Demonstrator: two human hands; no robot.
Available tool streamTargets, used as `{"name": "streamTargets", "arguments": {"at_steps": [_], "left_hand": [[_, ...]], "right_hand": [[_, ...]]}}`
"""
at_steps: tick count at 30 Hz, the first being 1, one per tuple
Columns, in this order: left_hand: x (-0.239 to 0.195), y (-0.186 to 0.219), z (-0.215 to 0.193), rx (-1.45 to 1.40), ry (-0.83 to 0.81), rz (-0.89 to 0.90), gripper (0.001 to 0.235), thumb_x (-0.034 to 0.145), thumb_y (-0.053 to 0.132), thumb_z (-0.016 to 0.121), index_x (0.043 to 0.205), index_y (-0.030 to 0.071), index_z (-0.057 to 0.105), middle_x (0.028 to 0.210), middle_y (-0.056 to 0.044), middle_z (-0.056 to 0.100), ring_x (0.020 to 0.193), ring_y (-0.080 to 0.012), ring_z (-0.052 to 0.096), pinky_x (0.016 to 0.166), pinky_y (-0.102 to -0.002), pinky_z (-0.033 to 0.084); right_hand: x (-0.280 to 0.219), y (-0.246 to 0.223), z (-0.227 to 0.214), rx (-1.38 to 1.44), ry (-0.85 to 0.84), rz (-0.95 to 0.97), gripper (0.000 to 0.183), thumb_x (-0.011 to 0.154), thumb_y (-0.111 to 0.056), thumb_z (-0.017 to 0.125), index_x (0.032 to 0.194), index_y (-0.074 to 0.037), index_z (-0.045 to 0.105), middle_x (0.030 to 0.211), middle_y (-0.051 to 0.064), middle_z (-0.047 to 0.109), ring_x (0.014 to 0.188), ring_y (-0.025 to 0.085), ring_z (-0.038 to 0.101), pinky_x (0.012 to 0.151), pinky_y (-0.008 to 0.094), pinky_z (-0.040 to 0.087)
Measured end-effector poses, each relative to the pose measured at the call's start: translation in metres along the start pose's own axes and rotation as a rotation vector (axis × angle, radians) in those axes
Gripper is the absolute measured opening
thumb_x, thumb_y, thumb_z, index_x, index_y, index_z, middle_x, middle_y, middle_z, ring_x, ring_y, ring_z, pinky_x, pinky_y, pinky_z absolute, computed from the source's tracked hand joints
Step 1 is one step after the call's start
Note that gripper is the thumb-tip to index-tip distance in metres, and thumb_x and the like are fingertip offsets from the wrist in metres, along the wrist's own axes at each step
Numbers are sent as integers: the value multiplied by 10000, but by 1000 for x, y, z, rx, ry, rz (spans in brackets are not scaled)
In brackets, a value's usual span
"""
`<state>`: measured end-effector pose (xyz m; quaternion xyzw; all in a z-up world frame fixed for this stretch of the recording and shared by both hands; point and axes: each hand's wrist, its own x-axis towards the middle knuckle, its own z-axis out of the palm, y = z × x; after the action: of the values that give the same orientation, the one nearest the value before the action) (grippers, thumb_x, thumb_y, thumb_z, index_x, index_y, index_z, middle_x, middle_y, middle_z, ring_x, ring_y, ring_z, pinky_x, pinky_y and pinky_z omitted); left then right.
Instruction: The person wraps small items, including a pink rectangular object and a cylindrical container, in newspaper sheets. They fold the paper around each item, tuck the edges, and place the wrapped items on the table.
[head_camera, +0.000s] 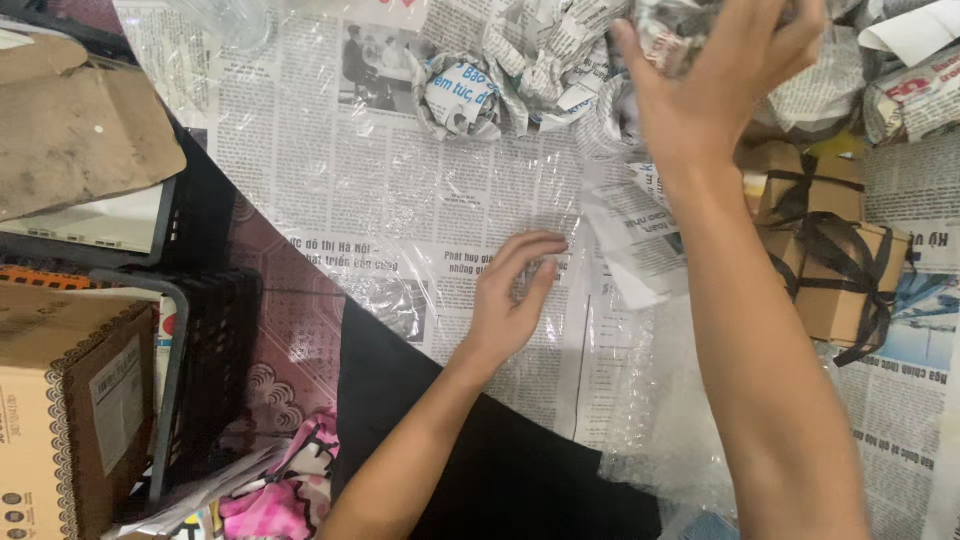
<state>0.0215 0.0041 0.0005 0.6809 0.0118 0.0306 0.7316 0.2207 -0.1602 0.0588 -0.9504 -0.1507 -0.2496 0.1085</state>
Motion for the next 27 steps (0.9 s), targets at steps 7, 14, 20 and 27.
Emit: {"name": "streamTargets", "arguments": {"at_steps": [7, 14, 20, 27], "left_hand": [[2, 3, -1, -31, 5, 13, 181, 1031, 56, 608, 1182, 30, 704, 1266, -119, 698, 1237, -256, 667, 1091, -355, 513], [2, 2, -2, -39, 14, 1, 184, 1020, 47, 606, 1177, 29, 702, 1253, -117, 698, 1219, -255, 672, 1079, -354, 514], [0, -2, 1, -30, 16, 22, 211, 1002, 51, 641, 1207, 51, 692, 1278, -114, 692, 1235, -258, 673, 1083, -351, 523], [-2, -1, 6, 116, 3, 74, 301, 956, 69, 713, 1254, 58, 677, 1377, -119, 615, 1304, -272, 611, 1087, -379, 520]], "right_hand": [[5, -4, 15, -99, -146, -13, 798, 970, -446, 723, 1499, 57, 400, 1506, 335, 314, 1387, 539, 177, 1121, 683, 133], [-16, 4, -24, -79, -219, -125, 803, 1003, -464, 703, 1571, 6, 385, 1582, 275, 262, 1519, 450, 157, 1229, 623, 115], [-71, -6, -83, -39, -211, -190, 785, 877, -536, 810, 1429, -60, 517, 1493, 181, 490, 1427, 354, 371, 1111, 554, 207], [-139, -18, -122, -4, -438, 78, 981, 764, -433, 829, 1526, 36, 426, 1463, 261, 495, 1374, 404, 460, 1120, 544, 316]]}}
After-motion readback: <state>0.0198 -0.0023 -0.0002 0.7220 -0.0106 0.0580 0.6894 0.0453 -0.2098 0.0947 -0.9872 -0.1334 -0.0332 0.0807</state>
